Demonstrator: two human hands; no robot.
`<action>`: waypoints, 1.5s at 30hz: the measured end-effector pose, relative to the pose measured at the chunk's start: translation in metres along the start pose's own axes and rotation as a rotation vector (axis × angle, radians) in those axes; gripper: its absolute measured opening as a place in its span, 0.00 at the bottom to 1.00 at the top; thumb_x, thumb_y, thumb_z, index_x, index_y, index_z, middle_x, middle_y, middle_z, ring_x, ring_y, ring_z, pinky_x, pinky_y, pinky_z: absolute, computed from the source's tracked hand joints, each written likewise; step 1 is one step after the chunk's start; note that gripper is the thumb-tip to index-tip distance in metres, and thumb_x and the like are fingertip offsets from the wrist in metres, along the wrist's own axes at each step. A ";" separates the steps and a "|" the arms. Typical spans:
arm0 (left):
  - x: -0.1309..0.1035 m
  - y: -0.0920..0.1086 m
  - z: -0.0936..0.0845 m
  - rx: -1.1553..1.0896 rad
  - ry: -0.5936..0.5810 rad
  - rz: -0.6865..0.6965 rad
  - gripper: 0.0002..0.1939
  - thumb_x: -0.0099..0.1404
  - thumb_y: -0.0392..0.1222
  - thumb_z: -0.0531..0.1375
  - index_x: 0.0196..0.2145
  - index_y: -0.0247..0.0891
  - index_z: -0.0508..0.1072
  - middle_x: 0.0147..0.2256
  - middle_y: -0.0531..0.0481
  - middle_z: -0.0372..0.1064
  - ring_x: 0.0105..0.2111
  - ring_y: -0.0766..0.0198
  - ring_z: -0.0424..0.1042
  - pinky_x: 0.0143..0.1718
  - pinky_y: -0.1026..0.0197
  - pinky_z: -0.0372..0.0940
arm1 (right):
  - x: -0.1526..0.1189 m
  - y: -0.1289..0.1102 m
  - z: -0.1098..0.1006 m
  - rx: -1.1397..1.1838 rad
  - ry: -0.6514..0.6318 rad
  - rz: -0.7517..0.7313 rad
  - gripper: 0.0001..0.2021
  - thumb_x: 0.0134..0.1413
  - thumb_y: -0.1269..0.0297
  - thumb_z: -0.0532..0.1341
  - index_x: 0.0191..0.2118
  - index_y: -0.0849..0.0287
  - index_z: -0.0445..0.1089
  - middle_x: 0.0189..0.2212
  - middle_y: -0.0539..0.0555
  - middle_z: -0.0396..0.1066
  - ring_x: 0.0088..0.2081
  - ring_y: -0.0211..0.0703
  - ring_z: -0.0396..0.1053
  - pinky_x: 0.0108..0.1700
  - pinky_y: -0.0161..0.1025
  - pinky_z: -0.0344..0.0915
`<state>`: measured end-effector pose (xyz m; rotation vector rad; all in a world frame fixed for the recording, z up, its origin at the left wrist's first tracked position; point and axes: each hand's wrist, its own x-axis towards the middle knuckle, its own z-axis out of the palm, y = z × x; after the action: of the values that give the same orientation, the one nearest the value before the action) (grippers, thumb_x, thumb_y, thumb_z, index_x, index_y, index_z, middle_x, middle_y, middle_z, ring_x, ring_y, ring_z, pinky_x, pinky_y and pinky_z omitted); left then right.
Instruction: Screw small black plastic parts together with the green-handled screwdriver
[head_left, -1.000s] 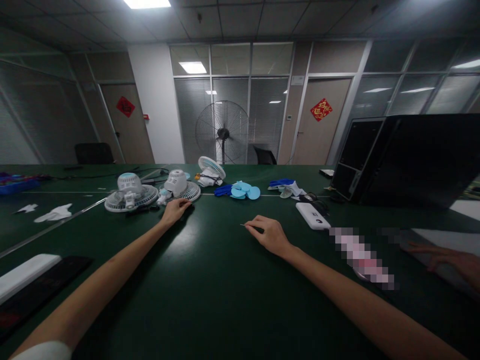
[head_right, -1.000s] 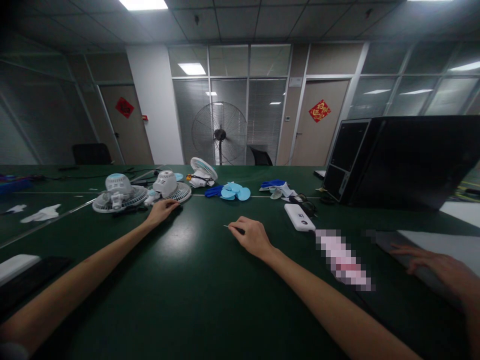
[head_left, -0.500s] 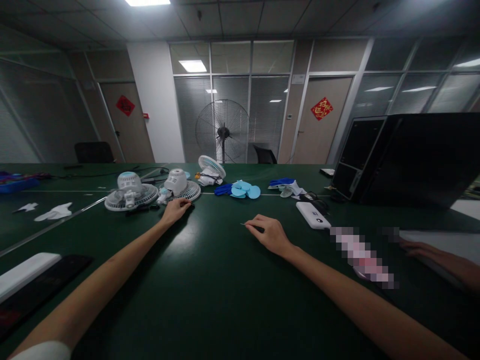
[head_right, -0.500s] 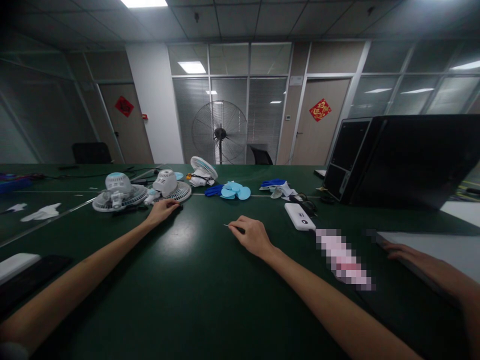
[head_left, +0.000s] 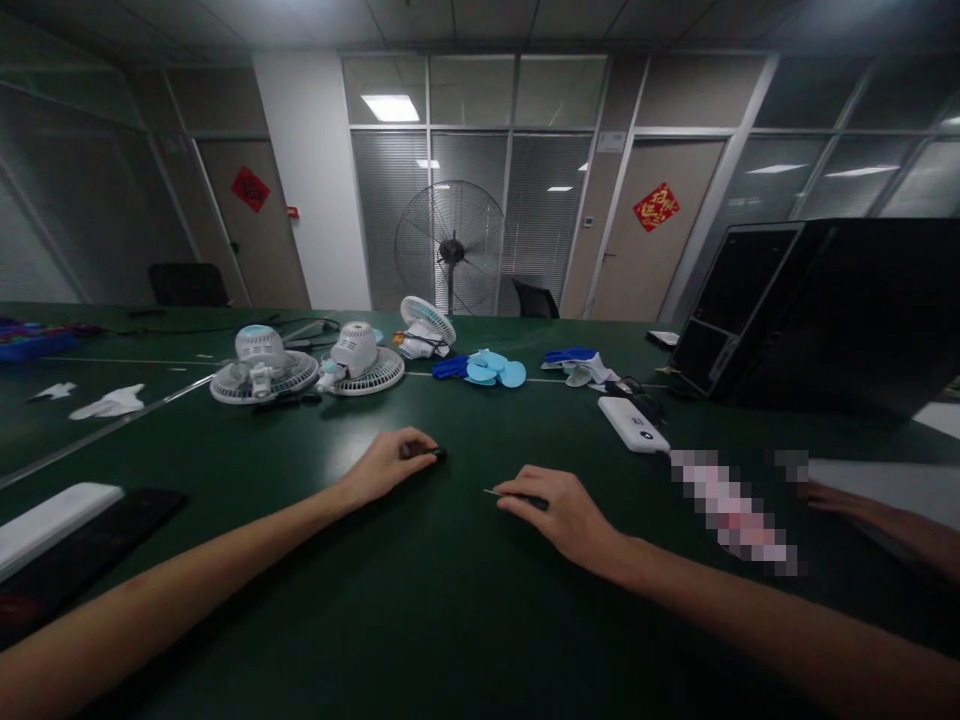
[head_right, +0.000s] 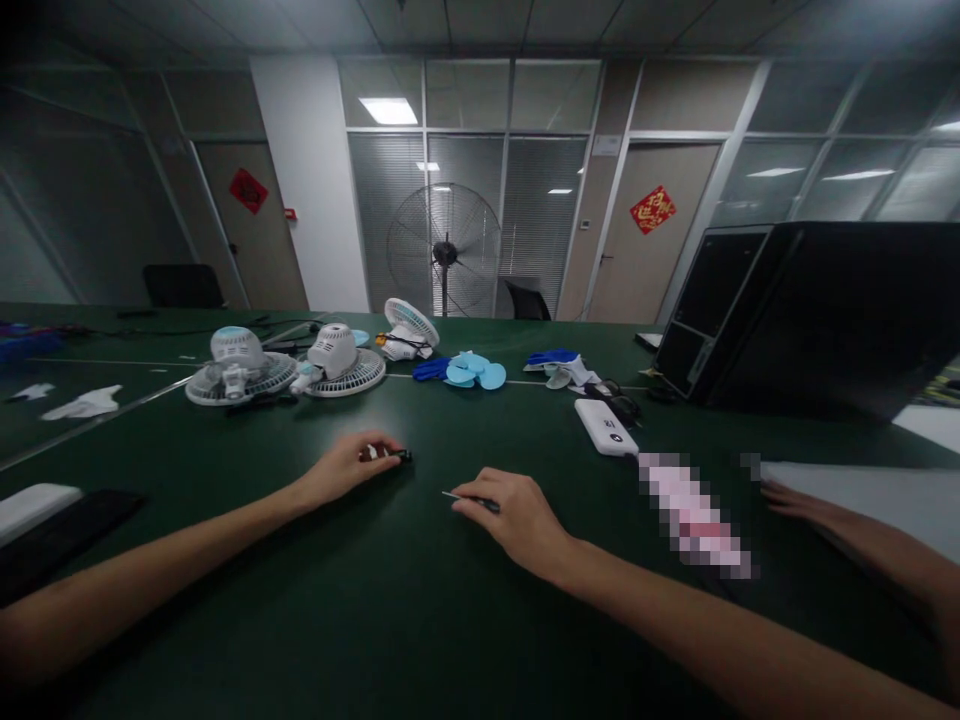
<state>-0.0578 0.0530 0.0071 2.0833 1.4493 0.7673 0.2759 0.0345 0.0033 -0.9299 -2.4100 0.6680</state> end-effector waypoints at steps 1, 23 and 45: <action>-0.012 0.017 0.009 -0.039 -0.055 0.031 0.19 0.70 0.54 0.62 0.50 0.39 0.80 0.45 0.47 0.78 0.41 0.57 0.75 0.42 0.57 0.67 | -0.008 -0.009 0.003 0.019 -0.017 0.018 0.15 0.73 0.52 0.60 0.56 0.50 0.78 0.47 0.53 0.77 0.46 0.45 0.75 0.47 0.41 0.71; -0.060 0.077 0.045 -0.129 -0.294 0.197 0.09 0.68 0.43 0.66 0.45 0.41 0.79 0.43 0.50 0.74 0.43 0.59 0.72 0.44 0.58 0.64 | -0.055 -0.042 0.005 0.040 -0.051 -0.002 0.13 0.66 0.68 0.63 0.53 0.50 0.79 0.44 0.54 0.75 0.43 0.44 0.75 0.44 0.39 0.70; -0.062 0.073 0.044 -0.125 -0.325 0.243 0.12 0.72 0.46 0.65 0.50 0.43 0.78 0.47 0.48 0.74 0.45 0.58 0.73 0.46 0.57 0.66 | -0.048 -0.039 0.002 0.158 0.105 0.119 0.13 0.71 0.59 0.62 0.54 0.52 0.79 0.45 0.56 0.77 0.45 0.48 0.75 0.48 0.44 0.70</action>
<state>0.0039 -0.0320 0.0131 2.1887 0.9652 0.5573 0.2878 -0.0258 0.0129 -1.0206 -2.1892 0.8196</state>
